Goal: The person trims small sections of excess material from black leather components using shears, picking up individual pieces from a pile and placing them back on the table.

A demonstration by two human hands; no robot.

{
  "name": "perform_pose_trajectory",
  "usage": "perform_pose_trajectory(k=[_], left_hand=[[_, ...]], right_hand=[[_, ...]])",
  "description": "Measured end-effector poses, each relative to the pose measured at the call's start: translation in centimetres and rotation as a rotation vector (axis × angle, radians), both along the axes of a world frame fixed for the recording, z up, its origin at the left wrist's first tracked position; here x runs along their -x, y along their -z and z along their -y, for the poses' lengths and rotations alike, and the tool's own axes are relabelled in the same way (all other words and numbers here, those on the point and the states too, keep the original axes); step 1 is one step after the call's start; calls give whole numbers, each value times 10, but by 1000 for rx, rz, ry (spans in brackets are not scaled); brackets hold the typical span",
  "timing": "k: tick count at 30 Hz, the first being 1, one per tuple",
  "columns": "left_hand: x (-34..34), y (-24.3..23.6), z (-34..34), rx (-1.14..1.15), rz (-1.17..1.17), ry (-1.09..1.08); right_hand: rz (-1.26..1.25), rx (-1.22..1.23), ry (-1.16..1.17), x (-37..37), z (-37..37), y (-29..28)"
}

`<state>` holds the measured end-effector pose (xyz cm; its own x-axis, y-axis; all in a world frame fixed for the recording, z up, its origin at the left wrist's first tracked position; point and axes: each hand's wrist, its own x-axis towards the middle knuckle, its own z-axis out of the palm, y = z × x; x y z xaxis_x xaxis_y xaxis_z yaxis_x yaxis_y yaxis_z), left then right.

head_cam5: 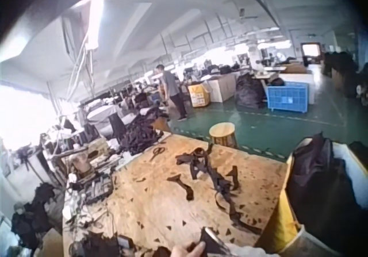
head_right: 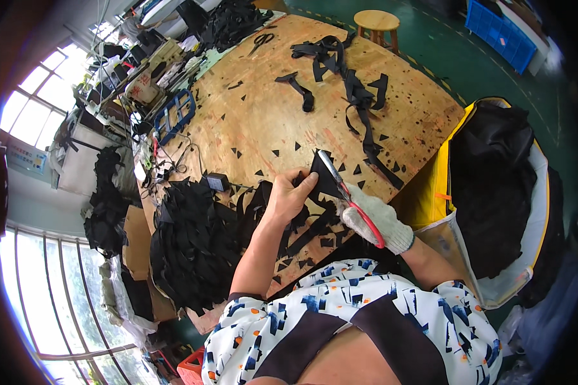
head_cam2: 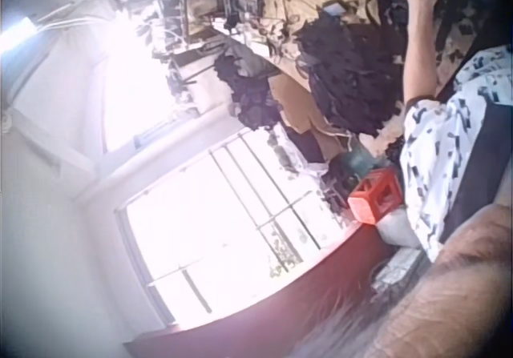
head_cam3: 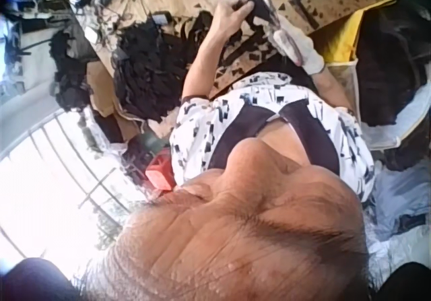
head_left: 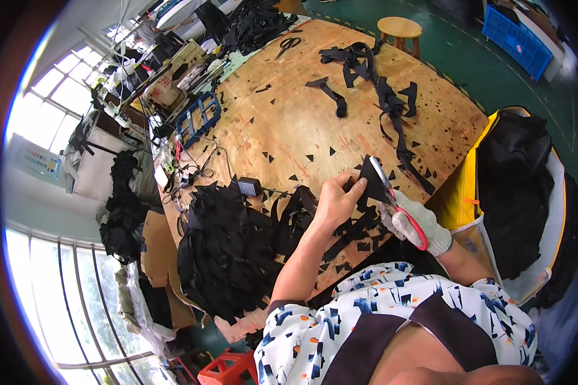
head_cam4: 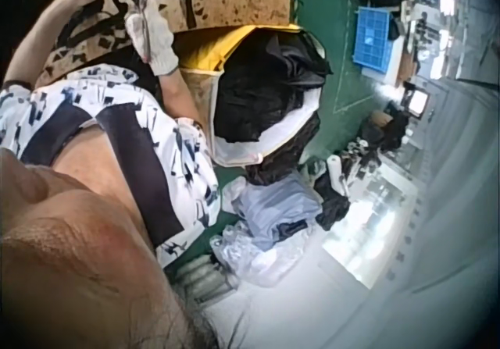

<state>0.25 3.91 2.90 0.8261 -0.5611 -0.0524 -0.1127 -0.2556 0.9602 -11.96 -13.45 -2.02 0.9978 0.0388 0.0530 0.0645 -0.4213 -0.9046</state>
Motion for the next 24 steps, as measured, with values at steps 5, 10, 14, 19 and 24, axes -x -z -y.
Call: perform_pose_trajectory(k=[5, 10, 14, 19, 24], left_hand=[[1, 10, 0, -23, -36, 9], [0, 13, 1, -2, -126, 27], [-4, 12, -1, -20, -179, 17], [0, 15, -1, 54, -173, 72], [2, 10, -2, 31, -209, 53]], right_hand=[[10, -145, -13, 1, -6, -8], [86, -248, 10, 4, -10, -1], [-6, -273, 1, 9, -8, 6], [-106, -437, -9, 10, -9, 3], [-579, -842, 154, 0, -6, 18]])
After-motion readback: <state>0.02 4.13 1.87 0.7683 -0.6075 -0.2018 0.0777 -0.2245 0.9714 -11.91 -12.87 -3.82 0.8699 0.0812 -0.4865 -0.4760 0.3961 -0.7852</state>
